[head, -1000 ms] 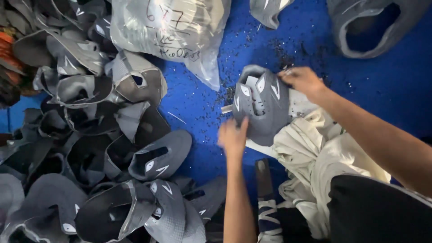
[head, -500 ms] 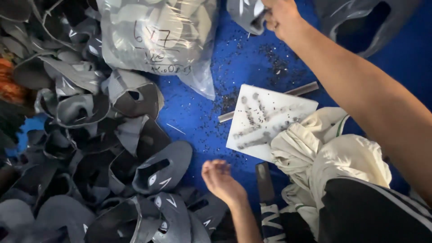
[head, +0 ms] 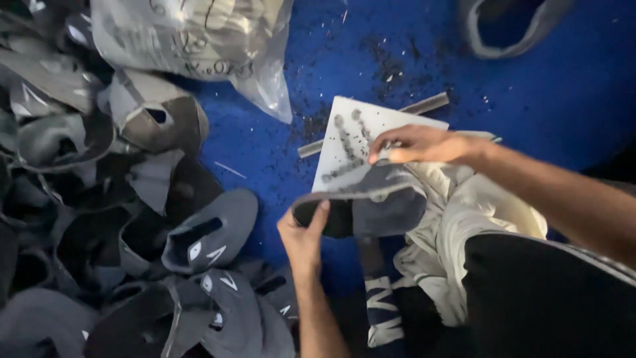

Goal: Hammering shoe upper components on a metal post to shape or assemble them.

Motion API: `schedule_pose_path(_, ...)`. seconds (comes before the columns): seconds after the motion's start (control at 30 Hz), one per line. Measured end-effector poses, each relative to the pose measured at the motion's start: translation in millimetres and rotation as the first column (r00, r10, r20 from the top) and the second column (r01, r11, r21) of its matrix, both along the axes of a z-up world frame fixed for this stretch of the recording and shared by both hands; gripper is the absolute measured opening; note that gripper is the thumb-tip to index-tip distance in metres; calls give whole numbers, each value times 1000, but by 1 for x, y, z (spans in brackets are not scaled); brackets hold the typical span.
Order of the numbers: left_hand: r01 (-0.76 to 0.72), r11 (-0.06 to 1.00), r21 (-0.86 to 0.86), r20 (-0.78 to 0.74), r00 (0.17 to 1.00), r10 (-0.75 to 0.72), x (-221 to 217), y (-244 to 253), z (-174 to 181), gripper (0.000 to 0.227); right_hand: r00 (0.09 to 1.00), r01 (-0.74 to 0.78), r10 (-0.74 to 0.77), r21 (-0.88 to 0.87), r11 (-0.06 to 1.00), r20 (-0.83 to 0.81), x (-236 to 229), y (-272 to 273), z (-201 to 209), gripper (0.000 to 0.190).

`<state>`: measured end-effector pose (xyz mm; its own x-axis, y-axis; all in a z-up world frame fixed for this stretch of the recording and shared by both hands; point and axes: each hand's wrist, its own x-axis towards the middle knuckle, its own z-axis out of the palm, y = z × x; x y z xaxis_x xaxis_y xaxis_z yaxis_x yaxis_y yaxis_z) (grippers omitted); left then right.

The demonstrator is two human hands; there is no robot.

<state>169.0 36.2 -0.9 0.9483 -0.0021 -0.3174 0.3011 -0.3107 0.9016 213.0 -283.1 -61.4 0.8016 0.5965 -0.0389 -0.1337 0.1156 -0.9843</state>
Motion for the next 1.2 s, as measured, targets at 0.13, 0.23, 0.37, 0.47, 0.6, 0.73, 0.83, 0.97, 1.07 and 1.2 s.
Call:
schedule_pose_path(0.13, -24, 998, 52, 139, 990, 16, 56, -30, 63, 18, 981, -51, 96, -255, 966, 167, 23, -1, 49, 92)
schedule_pose_path(0.23, 186, 968, 166, 453, 858, -242, 112, -58, 99, 18, 844, 391, 14, -632, 669, 537, 71, 14, 83, 56)
schedule_pose_path(0.37, 225, 943, 244, 624, 708, -330, 160, -69, 46, 33, 488, 754, -3, -419, 506, 873, 127, 7, 45, 54)
schedule_pose_path(0.47, 300, 888, 349, 519, 726, -450, 118, -50, -50, 47, 625, 645, 257, -673, 362, 737, 95, 3, -5, 63)
schedule_pose_path(0.6, 301, 761, 575, 357, 745, -564, 10, -55, -82, 54, 685, 421, 636, -906, 53, 355, -39, 8, -36, 89)
schedule_pose_path(0.73, 263, 756, 600, 364, 751, -551, -7, -59, -75, 38, 747, 425, 487, -888, 173, 453, -61, 22, -7, 82)
schedule_pose_path(0.83, 431, 608, 667, 192, 688, -699, -24, -63, -78, 50, 778, 360, 499, -922, 145, 382, -51, 24, -6, 81)
schedule_pose_path(0.97, 270, 442, 856, 207, 603, -770, -51, -72, -91, 53, 925, 289, 151, -901, 323, 350, -14, 9, -33, 42)
schedule_pose_path(1.07, 334, 563, 756, 132, 764, -631, -77, -60, -45, 50, 950, 297, -254, -778, 553, 182, 16, 13, -15, 33)
schedule_pose_path(1.2, 489, 487, 723, -382, 871, -308, -130, -56, 22, 106, 912, 396, -409, -251, 883, -2, 51, 25, -2, 15)
